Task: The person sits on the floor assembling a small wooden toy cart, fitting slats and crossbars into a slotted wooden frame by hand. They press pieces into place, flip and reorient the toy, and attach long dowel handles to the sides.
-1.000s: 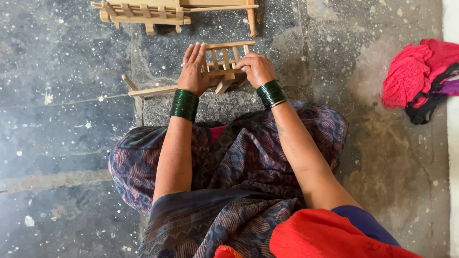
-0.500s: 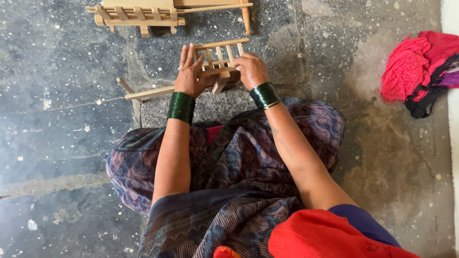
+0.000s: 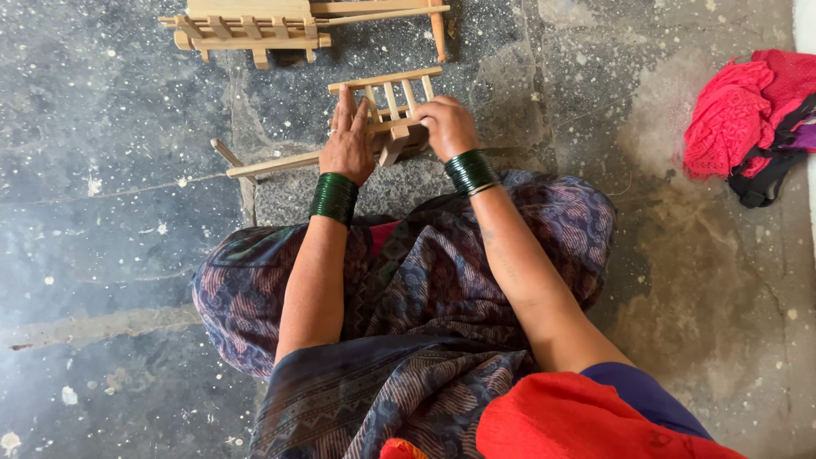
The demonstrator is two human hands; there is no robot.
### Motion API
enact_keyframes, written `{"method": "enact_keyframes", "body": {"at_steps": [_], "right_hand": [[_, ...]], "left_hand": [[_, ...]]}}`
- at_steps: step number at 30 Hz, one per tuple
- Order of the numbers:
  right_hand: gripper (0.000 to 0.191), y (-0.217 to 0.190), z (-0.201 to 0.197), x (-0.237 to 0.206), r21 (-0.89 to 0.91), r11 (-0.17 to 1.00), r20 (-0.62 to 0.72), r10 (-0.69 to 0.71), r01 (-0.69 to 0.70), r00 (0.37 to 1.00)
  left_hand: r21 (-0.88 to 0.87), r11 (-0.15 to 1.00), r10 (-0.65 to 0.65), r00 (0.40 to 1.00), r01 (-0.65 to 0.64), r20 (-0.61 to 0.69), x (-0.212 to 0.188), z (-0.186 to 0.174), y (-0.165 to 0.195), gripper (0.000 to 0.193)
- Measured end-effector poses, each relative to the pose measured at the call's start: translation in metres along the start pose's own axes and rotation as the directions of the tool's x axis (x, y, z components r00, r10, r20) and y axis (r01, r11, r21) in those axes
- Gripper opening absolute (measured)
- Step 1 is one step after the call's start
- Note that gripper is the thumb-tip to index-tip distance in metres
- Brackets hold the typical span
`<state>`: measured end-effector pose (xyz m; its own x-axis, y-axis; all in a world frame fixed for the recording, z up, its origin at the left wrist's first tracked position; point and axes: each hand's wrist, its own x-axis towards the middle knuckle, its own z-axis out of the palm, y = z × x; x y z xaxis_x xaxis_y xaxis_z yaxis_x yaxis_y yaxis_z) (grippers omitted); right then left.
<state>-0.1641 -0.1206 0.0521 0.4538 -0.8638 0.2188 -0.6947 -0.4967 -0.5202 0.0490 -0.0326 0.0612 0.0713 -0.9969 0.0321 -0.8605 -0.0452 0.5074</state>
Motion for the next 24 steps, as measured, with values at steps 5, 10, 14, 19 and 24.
{"method": "enact_keyframes", "body": {"at_steps": [5,10,14,19,24], "right_hand": [[0.013,0.015,-0.028,-0.003,-0.023,0.994,-0.067,0.104,-0.106,0.992],[0.009,-0.008,-0.024,-0.003,0.022,0.996,-0.096,0.083,-0.081,0.992],[0.011,-0.041,-0.007,-0.01,0.049,0.98,-0.146,-0.184,0.193,0.972],[0.015,-0.043,-0.006,-0.01,0.083,0.982,-0.091,-0.164,0.172,0.982],[0.022,-0.033,0.008,-0.012,0.054,0.984,-0.091,-0.167,0.172,0.982]], "left_hand": [[-0.033,0.989,-0.139,0.979,0.146,0.15,-0.002,-0.001,0.003,0.068],[0.04,0.998,-0.039,0.997,0.042,-0.066,-0.003,0.006,0.003,0.074],[0.014,0.997,-0.079,0.996,0.079,-0.041,-0.007,0.012,0.002,0.075],[-0.021,0.997,-0.072,0.996,0.071,-0.055,-0.009,0.01,0.002,0.072],[-0.03,0.997,-0.073,0.996,0.071,-0.055,-0.007,0.009,0.003,0.072]]}}
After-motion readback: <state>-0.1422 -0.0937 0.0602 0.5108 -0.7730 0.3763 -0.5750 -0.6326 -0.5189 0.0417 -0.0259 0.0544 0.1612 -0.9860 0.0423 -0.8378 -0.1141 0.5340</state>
